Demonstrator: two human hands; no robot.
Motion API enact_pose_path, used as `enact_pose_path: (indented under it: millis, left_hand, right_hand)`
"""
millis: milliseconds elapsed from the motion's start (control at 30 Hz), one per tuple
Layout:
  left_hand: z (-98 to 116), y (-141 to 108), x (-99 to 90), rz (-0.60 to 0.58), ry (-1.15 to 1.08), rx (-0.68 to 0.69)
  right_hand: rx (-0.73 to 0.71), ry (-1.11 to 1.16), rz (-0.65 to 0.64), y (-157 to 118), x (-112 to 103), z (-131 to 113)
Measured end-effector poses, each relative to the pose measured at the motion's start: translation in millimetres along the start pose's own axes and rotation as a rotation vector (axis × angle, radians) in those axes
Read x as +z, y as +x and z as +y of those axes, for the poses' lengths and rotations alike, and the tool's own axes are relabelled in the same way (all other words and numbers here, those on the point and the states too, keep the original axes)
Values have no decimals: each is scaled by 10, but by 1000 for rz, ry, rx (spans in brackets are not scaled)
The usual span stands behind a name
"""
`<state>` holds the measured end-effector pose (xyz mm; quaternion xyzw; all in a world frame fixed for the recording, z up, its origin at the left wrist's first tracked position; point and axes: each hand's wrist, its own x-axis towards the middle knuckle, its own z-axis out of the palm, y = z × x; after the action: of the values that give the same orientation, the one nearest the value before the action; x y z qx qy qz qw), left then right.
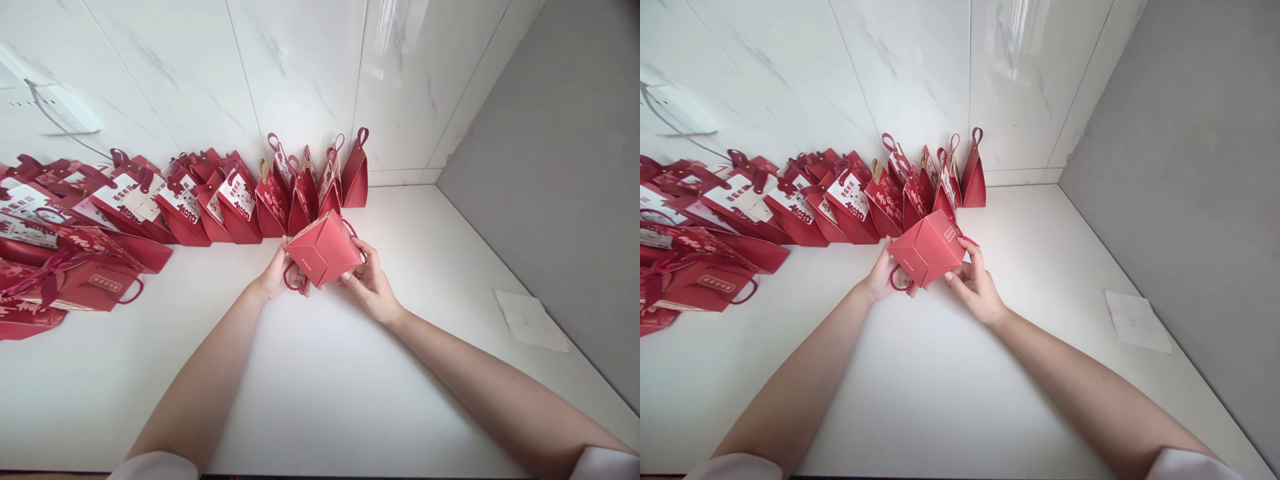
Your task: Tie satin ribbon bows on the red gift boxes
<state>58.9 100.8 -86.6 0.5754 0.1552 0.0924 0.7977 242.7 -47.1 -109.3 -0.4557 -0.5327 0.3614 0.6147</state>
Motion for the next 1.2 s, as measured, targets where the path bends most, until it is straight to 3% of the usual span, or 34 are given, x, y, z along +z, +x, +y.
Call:
enact_pose_path:
  millis: [767, 1200]
  left_hand:
    - [-2, -8, 12, -30, 9, 19]
    - [-31, 12, 69, 27, -22, 59]
  right_hand:
    - [14, -55, 4, -5, -8, 19]
    - [71, -87, 96, 49, -59, -14]
